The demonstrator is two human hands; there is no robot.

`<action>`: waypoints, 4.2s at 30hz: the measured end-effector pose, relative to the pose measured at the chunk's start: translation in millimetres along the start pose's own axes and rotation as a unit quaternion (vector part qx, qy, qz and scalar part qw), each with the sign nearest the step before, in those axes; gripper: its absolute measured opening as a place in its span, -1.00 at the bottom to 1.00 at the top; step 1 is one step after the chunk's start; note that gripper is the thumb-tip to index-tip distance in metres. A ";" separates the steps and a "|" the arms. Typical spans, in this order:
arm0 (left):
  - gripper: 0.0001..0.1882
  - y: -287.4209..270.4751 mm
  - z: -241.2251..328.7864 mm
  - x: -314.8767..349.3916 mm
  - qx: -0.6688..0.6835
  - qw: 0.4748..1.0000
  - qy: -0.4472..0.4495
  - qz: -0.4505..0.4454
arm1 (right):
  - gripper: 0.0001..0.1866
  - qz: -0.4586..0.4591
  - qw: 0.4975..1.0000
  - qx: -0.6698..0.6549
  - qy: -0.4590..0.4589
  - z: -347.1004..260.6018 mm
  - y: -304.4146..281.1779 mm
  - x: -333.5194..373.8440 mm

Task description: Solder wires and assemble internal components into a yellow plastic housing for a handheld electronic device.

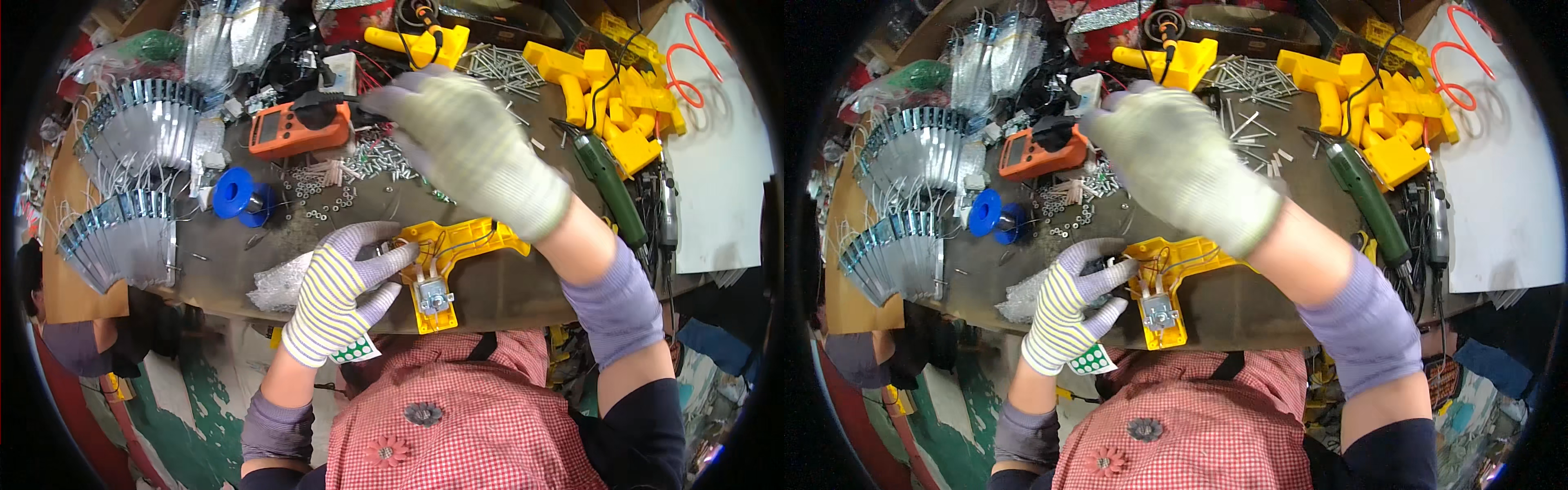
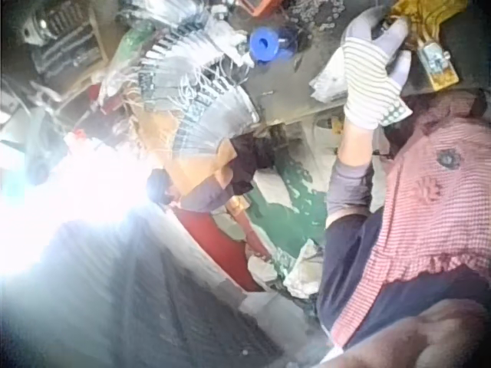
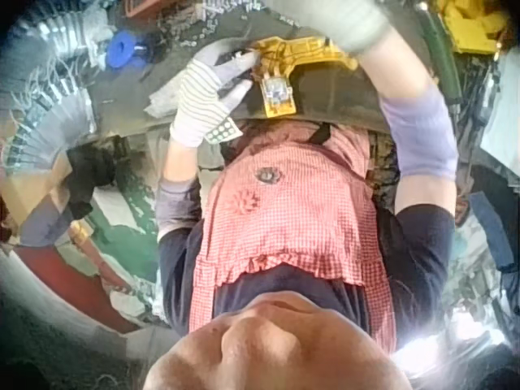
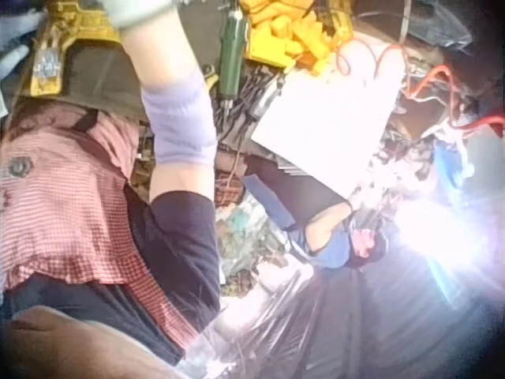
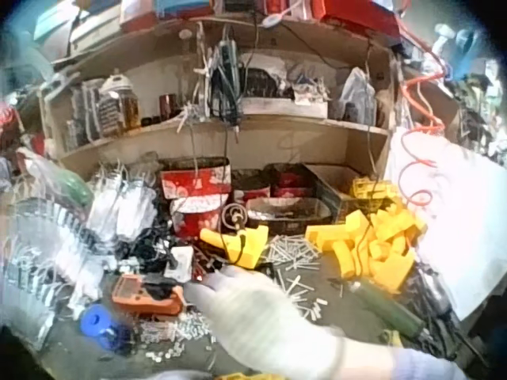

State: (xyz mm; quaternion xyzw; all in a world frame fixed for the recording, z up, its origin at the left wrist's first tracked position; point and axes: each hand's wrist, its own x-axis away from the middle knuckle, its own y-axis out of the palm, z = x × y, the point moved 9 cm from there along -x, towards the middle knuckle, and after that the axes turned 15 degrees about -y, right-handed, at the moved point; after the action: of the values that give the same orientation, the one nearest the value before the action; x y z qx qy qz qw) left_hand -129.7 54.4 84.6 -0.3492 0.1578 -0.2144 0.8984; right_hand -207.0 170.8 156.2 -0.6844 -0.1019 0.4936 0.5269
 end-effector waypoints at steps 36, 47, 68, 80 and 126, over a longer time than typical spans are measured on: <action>-0.58 0.6 56.2 -3.6 -0.095 0.990 0.101 -0.021 | -0.74 -0.146 0.984 -0.092 0.037 -47.2 -54.3 194.0; -0.62 12.5 49.7 -7.3 -0.065 0.991 0.119 -0.016 | -0.76 -0.048 0.979 -0.166 0.109 -24.9 -43.4 172.0; -0.54 25.0 26.8 -8.6 -0.073 0.993 0.074 -0.047 | -0.70 -0.097 0.987 -0.106 -0.067 -34.6 -33.3 168.2; -0.56 20.8 24.9 -6.1 -0.034 0.995 0.091 -0.016 | -0.76 -0.169 0.968 -0.150 -0.110 -33.7 -28.0 162.9; -0.62 20.5 23.4 73.5 -0.093 0.991 0.069 0.063 | -0.60 -0.019 0.966 -0.245 0.087 -118.9 0.4 93.8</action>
State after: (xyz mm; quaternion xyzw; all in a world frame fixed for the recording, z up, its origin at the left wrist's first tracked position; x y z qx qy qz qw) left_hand -50.9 44.7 77.0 -0.4047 0.2602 -0.1651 0.8610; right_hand -67.9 158.7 97.5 -0.8305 -0.1866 0.3823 0.3597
